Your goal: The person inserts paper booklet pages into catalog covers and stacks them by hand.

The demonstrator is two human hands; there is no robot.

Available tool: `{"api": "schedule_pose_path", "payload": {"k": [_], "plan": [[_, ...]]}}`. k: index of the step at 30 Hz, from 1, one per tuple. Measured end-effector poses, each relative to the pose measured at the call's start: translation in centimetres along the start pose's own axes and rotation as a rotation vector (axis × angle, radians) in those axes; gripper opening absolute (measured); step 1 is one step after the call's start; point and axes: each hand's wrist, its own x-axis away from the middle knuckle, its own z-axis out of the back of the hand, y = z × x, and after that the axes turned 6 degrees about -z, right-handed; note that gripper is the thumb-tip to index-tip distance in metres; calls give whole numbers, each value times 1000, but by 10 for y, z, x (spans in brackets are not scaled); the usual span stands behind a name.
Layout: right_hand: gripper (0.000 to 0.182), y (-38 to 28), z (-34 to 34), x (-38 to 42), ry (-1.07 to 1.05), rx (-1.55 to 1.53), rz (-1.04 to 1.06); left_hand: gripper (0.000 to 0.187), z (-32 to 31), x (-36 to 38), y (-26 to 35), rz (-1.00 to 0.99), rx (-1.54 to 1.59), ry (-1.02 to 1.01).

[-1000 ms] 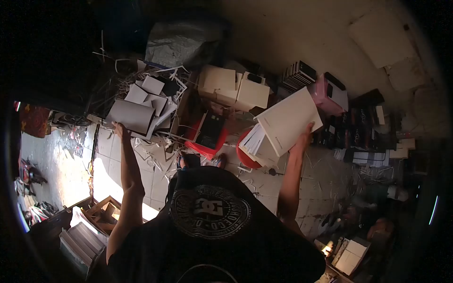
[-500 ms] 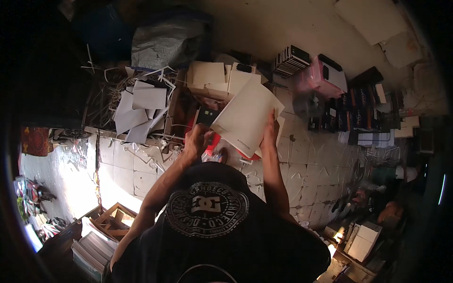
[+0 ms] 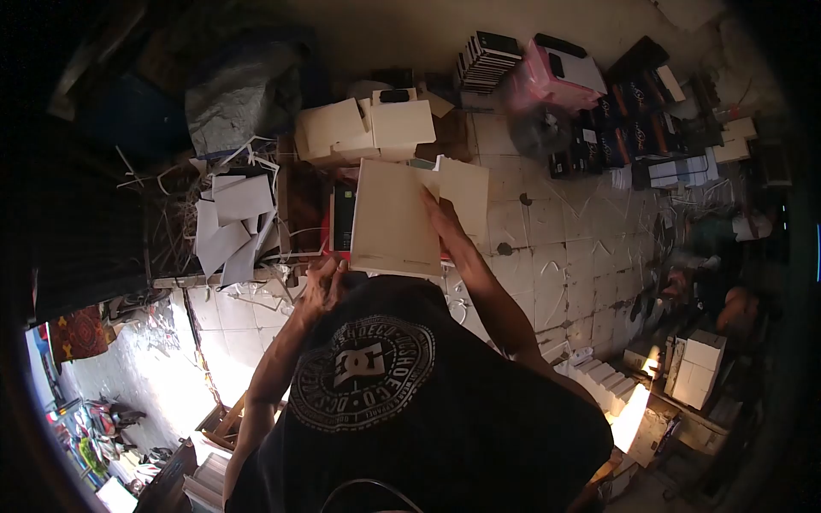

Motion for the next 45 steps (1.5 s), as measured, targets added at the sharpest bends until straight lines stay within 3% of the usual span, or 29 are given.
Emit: {"api": "schedule_pose_path", "payload": {"k": [1,2,4,6,8,11,13,14,15,17,19,22,25,28,31,33,34,35,37,39,41,43,45], "plan": [[58,-5,12,-4,-43,94,17,15,-1,2,5,87,60,-20],[60,-12,23,-6,-88,188,36,25,-2,3,-3,61,134,111],[64,-33,46,1,-133,229,67,39,12,-9,-12,288,295,476],[66,-36,88,-7,-78,204,49,38,50,-10,-35,328,179,839],[64,-19,140,-25,48,45,-10,24,80,10,-56,320,82,993],[60,24,175,-52,132,-129,17,26,97,138,-167,524,-136,959],[59,46,178,-77,104,-14,195,20,76,231,-205,651,-348,803],[63,50,167,-79,317,157,35,30,65,272,-202,1094,-385,552],[66,86,171,-101,521,439,78,43,53,312,-205,1431,-484,228],[61,117,166,-115,774,612,-49,49,20,363,-201,1591,-339,263],[56,112,153,-110,803,509,10,53,-8,395,-182,1718,-180,283],[57,123,157,-105,718,555,80,51,-31,402,-146,1702,24,182],[63,98,148,-88,576,712,-44,49,-31,397,-123,1633,105,44],[73,123,160,-101,576,544,-19,47,-16,393,-100,1621,124,-168],[65,128,168,-105,731,691,-122,45,7,380,-90,1606,91,-518],[56,87,125,-77,915,748,399,44,24,352,-105,1547,37,-656],[52,54,93,-59,996,753,669,43,32,336,-113,1506,3,-634],[46,30,55,-42,808,678,708,42,39,333,-129,1467,-24,-568],[43,27,-19,-29,445,581,731,34,40,351,-165,1037,-152,-116],[52,61,-81,-46,188,615,658,31,51,276,-147,1329,110,286],[70,156,-113,-101,61,608,448,33,57,253,-154,1288,117,300],[93,248,-131,-152,124,745,77,37,59,243,-159,1251,147,250],[108,346,-136,-204,141,944,-12,33,61,243,-152,1225,129,213]]}}
